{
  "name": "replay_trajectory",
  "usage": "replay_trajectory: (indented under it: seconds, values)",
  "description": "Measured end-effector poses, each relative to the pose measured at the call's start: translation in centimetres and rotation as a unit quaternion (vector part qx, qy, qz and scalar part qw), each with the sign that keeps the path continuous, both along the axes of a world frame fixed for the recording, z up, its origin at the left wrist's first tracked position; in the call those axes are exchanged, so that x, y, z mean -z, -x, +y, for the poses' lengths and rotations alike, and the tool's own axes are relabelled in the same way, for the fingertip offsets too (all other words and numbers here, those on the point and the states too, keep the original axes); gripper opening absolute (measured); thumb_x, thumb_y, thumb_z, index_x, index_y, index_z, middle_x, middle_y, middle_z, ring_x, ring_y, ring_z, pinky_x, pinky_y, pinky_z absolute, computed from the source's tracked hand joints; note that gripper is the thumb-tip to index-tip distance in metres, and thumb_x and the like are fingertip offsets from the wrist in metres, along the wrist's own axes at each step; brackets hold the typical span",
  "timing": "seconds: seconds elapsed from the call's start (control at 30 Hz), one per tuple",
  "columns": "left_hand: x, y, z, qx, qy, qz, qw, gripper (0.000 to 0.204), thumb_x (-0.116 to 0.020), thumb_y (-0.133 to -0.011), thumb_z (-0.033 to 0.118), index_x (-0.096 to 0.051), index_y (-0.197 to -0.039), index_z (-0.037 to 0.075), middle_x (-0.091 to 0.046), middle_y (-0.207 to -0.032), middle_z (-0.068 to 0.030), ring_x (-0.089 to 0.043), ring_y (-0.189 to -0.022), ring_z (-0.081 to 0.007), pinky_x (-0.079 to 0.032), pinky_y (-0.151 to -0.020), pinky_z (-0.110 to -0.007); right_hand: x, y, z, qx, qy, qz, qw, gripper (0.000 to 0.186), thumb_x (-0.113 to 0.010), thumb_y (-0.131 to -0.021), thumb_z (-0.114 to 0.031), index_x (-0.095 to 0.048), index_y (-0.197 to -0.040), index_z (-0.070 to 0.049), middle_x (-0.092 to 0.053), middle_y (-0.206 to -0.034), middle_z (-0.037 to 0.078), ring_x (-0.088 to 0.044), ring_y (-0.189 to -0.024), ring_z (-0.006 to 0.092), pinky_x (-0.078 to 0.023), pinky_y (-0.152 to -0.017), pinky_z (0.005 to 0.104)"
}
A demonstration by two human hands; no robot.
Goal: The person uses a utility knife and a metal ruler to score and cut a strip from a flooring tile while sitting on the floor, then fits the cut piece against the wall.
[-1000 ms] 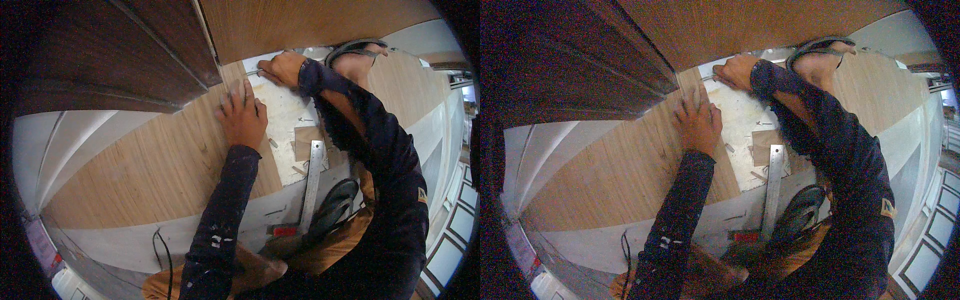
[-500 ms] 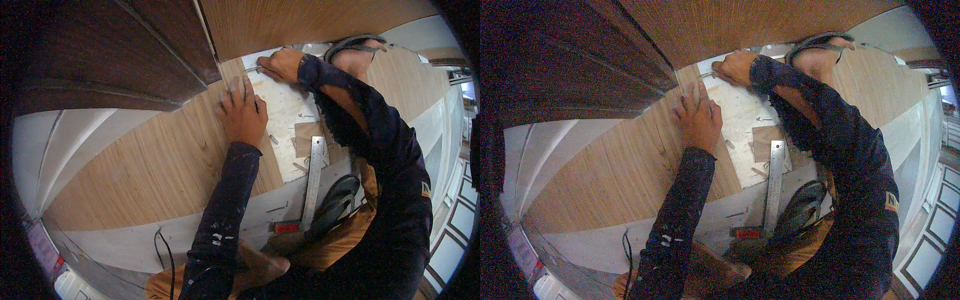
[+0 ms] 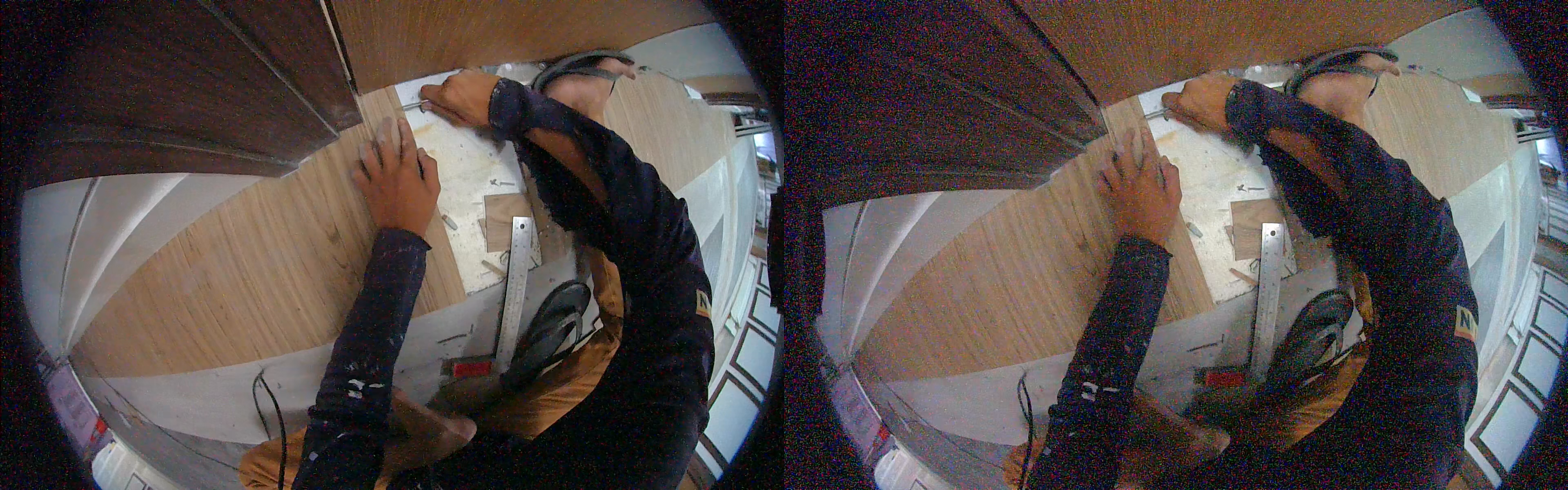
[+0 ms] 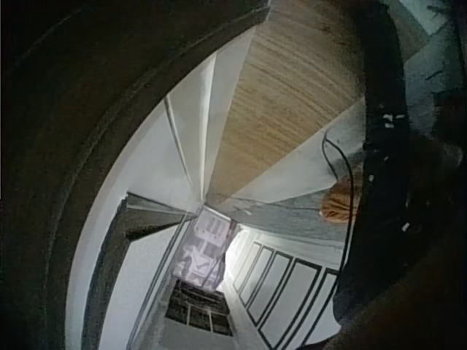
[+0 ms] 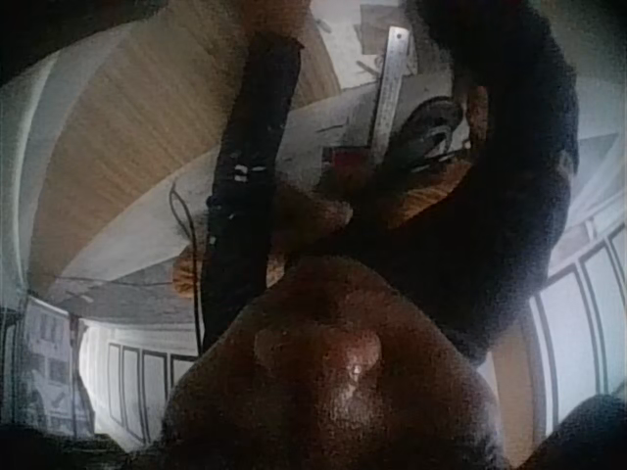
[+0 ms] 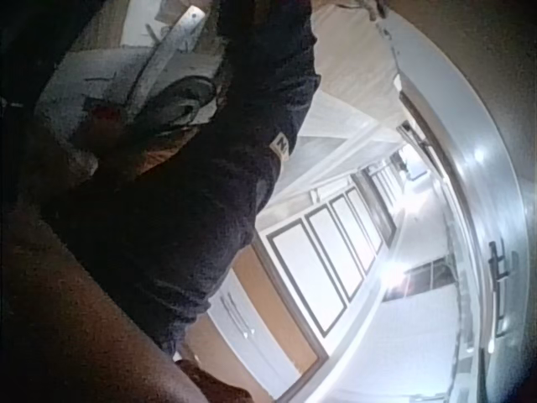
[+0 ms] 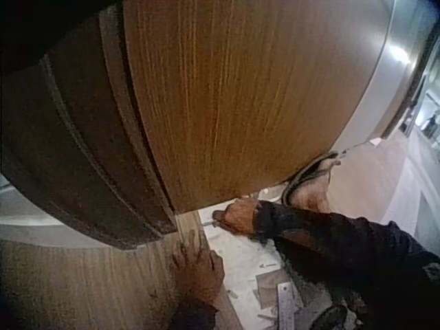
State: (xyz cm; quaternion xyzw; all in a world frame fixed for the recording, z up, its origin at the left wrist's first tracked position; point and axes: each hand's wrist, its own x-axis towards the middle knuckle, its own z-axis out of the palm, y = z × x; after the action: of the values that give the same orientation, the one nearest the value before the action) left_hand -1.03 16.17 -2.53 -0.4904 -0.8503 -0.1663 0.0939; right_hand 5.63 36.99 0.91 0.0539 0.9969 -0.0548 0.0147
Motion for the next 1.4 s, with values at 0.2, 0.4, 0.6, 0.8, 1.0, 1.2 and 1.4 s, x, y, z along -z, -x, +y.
replay_trajectory:
  seconds: [0.2, 0.4, 0.6, 0.8, 1.0, 1.2, 1.4]
  values:
    - [-0.1, 0.1, -0.4, 0.009, -0.002, 0.01, 1.0, 0.053, -0.052, -0.091, 0.034, -0.054, -0.14, 0.012, -0.046, -0.146, -0.0071, -0.045, -0.124, -0.0351, -0.033, -0.101, -0.053, 0.2, -0.3, 0.3, -0.007, -0.01, 0.006, 1.0, 0.027, -0.05, -0.1, -0.033, -0.058, -0.102, -0.006, -0.061, -0.064, 0.02, -0.063, -0.062, 0.0415, -0.051, -0.059, 0.0517]
    - [-0.8, -0.2, -0.2, 0.007, 0.015, -0.01, 1.0, 0.051, -0.054, -0.091, 0.033, -0.056, -0.137, 0.012, -0.047, -0.145, -0.0069, -0.045, -0.123, -0.0341, -0.034, -0.1, -0.053, 0.0, -0.4, -0.2, -0.002, -0.025, -0.01, 1.0, 0.028, -0.05, -0.1, -0.033, -0.058, -0.104, -0.007, -0.062, -0.065, 0.02, -0.064, -0.064, 0.041, -0.051, -0.059, 0.0515]
    - [-0.8, -0.3, 0.0, 0.018, -0.024, -0.027, 0.999, 0.052, -0.054, -0.091, 0.034, -0.055, -0.139, 0.014, -0.045, -0.147, -0.011, -0.045, -0.125, -0.0399, -0.031, -0.104, -0.06, -0.4, -0.3, -0.1, -0.005, -0.024, 0.008, 1.0, 0.029, -0.05, -0.099, -0.034, -0.058, -0.106, -0.007, -0.063, -0.066, 0.02, -0.064, -0.065, 0.0421, -0.051, -0.059, 0.0526]
    - [-0.4, -0.4, -0.5, 0.036, -0.011, -0.051, 0.998, 0.053, -0.055, -0.091, 0.036, -0.054, -0.139, 0.014, -0.043, -0.15, -0.0107, -0.043, -0.127, -0.0409, -0.029, -0.106, -0.06, -0.5, -1.2, 0.1, 0.043, -0.006, -0.055, 0.997, 0.025, -0.049, -0.096, -0.032, -0.059, -0.108, -0.011, -0.068, -0.082, 0.022, -0.068, -0.076, 0.0441, -0.054, -0.064, 0.0555]
    - [-2.2, 0.4, -5.8, 0.093, 0.007, -0.149, 0.985, 0.053, -0.06, -0.089, 0.034, -0.055, -0.138, 0.012, -0.042, -0.149, -0.0172, -0.039, -0.131, -0.0436, -0.029, -0.109, -0.056, -0.9, -5.5, -7.2, 0.192, 0.124, 0.051, 0.972, 0.037, -0.052, -0.096, -0.042, -0.06, -0.098, -0.005, -0.066, -0.078, 0.024, -0.066, -0.072, 0.0435, -0.051, -0.064, 0.0545]
    - [-4.6, -3.3, -16.7, 0.01, 0.03, -0.199, 0.979, 0.054, -0.066, -0.087, 0.026, -0.055, -0.135, 0.004, -0.035, -0.148, -0.0309, -0.034, -0.136, -0.0477, -0.027, -0.113, -0.053, -0.9, -12.4, -21.3, 0.359, 0.343, 0.079, 0.864, 0.035, -0.068, -0.087, -0.035, -0.06, -0.082, -0.001, -0.061, -0.066, 0.02, -0.062, -0.063, 0.0398, -0.046, -0.059, 0.0486]
    - [-4.9, -5.6, -19.4, 0.002, -0.024, -0.346, 0.938, 0.053, -0.064, -0.09, 0.025, -0.054, -0.136, 0.001, -0.032, -0.151, -0.0318, -0.031, -0.14, -0.0475, -0.026, -0.115, -0.051, -0.1, -12.6, -26.6, 0.483, 0.409, 0.217, 0.743, 0.032, -0.081, -0.081, -0.024, -0.062, -0.085, 0.002, -0.055, -0.06, 0.004, -0.049, -0.051, 0.0139, -0.041, -0.049, 0.0332]
